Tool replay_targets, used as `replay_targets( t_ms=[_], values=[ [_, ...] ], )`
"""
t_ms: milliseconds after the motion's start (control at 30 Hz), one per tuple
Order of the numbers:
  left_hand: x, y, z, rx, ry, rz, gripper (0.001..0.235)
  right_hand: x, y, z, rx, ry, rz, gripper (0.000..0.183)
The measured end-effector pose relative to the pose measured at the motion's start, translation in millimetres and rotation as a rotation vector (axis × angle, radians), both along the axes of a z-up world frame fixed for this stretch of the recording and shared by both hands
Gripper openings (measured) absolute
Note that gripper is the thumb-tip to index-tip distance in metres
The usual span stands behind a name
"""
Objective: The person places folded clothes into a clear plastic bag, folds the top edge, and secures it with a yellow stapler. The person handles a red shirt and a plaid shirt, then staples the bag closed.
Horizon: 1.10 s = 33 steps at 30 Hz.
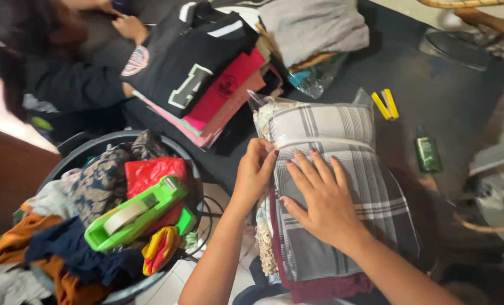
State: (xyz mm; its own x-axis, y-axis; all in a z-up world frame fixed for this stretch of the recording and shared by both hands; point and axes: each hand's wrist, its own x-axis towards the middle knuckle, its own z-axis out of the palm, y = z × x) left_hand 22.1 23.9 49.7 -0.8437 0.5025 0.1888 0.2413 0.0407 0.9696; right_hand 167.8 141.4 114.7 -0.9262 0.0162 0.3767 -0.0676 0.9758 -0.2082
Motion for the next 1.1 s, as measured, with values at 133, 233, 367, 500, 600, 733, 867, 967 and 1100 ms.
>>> replay_targets(
  t_ms=[133,233,367,500,600,733,867,967,1100],
  values=[
    [5.5,-1.4,1.3,-0.026,0.092,0.046,0.011,2.6,-7.1,-1.7,0.010,0.047,0.001,0.066],
    [13.7,-0.7,-4.8,0.056,0.135,0.124,0.012,4.2,-6.2,-6.2,0.005,0.077,0.023,0.066],
    [11.9,1.5,-23.2,-0.100,0.258,0.223,0.013,11.9,-0.5,-20.9,0.005,0.115,0.060,0.063],
    [8.3,2.9,-30.8,0.110,0.276,0.143,0.012,11.3,-1.8,-17.6,-0.002,0.167,0.091,0.060],
    [20.1,3.9,-32.6,0.224,0.139,0.034,0.013,7.8,1.1,-12.7,0.002,0.183,0.089,0.058],
    [48.5,-2.7,-24.5,0.162,0.293,0.037,0.011,10.4,8.7,-16.2,-0.052,0.202,0.113,0.049],
    [62.2,-1.3,-3.9,0.056,0.217,0.097,0.015,20.4,12.5,-21.1,-0.312,0.330,0.187,0.026],
    [66.8,3.5,11.2,-0.113,0.297,0.192,0.021,24.3,30.0,-15.0,-0.438,0.250,0.262,0.019],
    [67.6,6.1,29.4,-0.173,0.573,0.265,0.021,11.0,92.6,5.7,-0.232,0.286,0.175,0.018]
  ],
)
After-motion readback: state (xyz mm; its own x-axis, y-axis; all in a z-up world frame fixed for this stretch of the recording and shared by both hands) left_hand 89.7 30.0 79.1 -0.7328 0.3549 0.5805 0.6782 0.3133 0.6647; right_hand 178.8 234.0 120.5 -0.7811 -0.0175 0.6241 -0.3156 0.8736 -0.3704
